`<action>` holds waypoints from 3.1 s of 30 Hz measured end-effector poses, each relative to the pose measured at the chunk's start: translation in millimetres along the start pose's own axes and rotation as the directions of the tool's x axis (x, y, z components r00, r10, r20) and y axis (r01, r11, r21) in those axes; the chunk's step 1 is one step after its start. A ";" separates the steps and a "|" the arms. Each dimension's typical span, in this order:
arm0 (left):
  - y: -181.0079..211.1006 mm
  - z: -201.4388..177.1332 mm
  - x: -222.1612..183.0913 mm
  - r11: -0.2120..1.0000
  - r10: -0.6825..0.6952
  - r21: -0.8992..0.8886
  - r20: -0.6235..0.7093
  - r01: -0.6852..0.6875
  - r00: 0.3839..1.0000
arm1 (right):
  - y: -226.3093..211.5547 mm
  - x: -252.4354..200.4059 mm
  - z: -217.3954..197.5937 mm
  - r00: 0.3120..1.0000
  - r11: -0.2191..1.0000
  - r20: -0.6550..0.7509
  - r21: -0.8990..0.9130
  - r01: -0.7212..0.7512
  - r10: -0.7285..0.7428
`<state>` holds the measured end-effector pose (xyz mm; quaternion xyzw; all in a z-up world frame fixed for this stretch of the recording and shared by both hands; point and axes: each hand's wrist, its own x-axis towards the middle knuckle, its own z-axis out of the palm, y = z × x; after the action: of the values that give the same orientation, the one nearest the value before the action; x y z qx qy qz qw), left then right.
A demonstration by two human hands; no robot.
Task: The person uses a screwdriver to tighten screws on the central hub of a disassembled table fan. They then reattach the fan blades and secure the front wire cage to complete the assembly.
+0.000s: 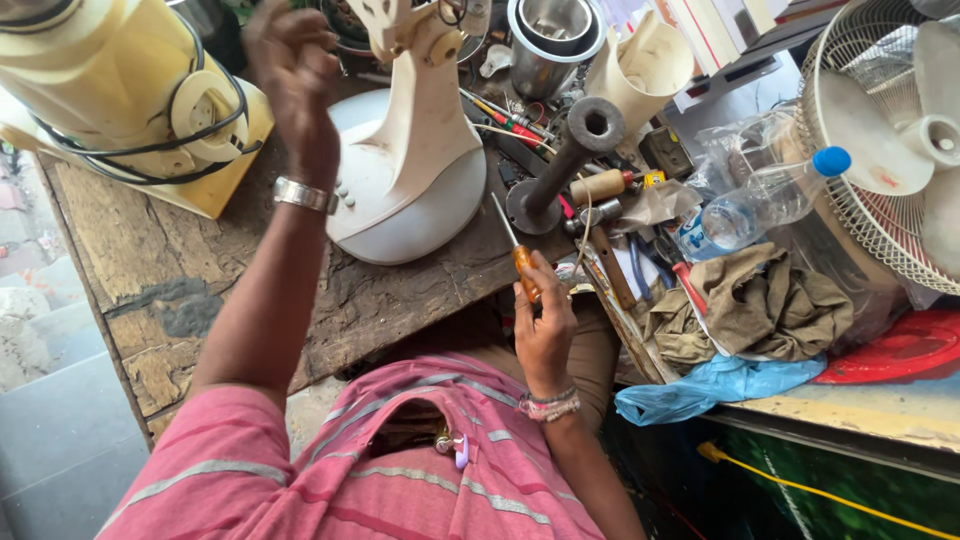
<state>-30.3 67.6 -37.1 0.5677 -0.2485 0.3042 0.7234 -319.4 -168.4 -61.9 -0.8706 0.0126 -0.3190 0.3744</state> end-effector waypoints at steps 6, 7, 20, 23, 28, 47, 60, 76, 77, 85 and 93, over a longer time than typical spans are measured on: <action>41.2 -10.9 60.4 0.865 0.186 0.469 0.032 -0.179 0.982 | 56.7 -4.0 60.7 0.986 0.985 0.159 -0.156 0.077 -0.052; 48.1 -7.4 66.3 0.755 0.227 0.618 0.068 -0.219 0.972 | 63.4 -3.2 73.2 0.974 0.966 0.221 -0.240 0.096 -0.042; 98.7 20.1 60.9 0.606 0.213 0.754 0.154 -0.254 0.965 | 42.3 -3.5 52.2 0.979 0.949 0.126 -0.253 0.189 -0.161; 109.0 23.4 59.6 0.557 0.334 0.730 0.241 -0.397 0.911 | 34.8 -25.2 36.9 0.980 0.955 0.153 -0.249 0.162 -0.127; 118.6 18.2 44.9 0.549 0.394 0.674 0.313 -0.494 0.864 | 46.6 -48.8 13.9 0.993 0.981 0.116 -0.195 0.016 0.007; 82.0 -6.2 -142.9 0.651 -0.437 0.747 0.513 -0.134 0.739 | 98.4 7.6 -99.5 0.640 0.449 -0.149 0.829 -0.335 0.754; 127.3 23.9 -136.9 0.776 -0.377 0.628 0.540 -0.062 0.753 | 181.2 110.6 -285.7 0.484 0.292 -0.197 0.947 -0.130 0.853; 127.5 14.7 -132.8 0.766 -0.407 0.638 0.577 -0.080 0.709 | 133.9 151.9 -323.1 0.677 0.282 -0.202 0.959 -0.009 0.708; 129.0 15.1 -132.8 0.771 -0.391 0.630 0.585 -0.095 0.710 | 124.6 149.3 -319.1 0.680 0.237 -0.178 0.972 0.006 0.711; 184.9 64.6 -88.7 0.902 -0.310 0.430 0.602 0.029 0.736 | 57.1 126.6 -279.0 0.863 0.106 0.013 0.991 -0.078 0.504; 268.3 166.1 -13.9 0.782 0.317 0.175 0.714 -0.598 0.624 | -26.3 73.7 -150.9 0.852 0.238 -0.119 0.971 -0.006 0.510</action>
<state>-236.1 -50.5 171.4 0.6858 -0.5553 0.3090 0.3548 -351.7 -265.8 73.6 -0.3675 0.0480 -0.3700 0.8519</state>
